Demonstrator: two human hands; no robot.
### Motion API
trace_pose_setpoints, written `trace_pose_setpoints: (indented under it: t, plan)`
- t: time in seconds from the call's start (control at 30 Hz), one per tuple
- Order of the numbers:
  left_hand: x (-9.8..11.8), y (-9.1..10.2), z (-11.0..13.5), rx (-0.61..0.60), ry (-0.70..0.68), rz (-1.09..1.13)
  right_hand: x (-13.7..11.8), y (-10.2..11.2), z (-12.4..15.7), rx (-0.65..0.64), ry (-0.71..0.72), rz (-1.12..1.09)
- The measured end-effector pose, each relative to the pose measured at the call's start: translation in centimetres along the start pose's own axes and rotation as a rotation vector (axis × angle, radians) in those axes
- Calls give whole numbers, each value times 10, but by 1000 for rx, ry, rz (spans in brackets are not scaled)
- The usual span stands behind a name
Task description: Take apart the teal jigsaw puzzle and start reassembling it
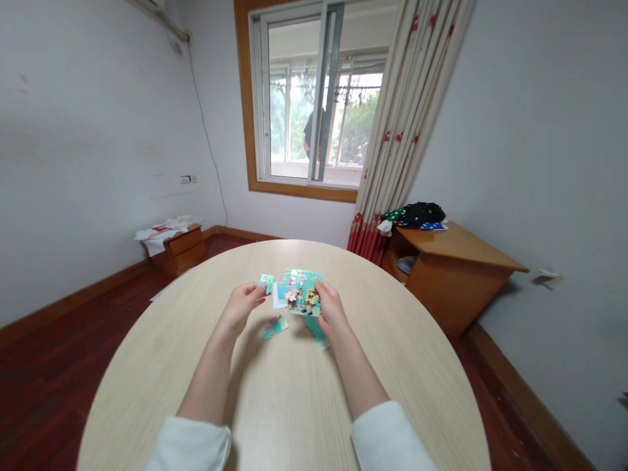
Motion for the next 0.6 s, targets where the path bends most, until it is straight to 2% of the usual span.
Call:
trace_pose_setpoints:
  t: [0.17, 0.33, 0.6]
  plan:
    - [-13, -15, 1, -63, 86, 96, 5, -12, 3, -68, -62, -43]
    - [-13, -27, 5, -80, 61, 81, 2, -29, 12, -179, -57, -22]
    - [-8, -52, 18, -216, 50, 102, -1, -40, 19, -170, 13, 134]
Point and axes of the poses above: each hand's wrist, its own z-axis away from the middle knuckle, its own y-axis out of the back of the hand, x = y × z, the point moved 10 cm from there along -z, towards the middle knuckle, and after that the axes turned 8 degrees about z, right-handed, at the moved point
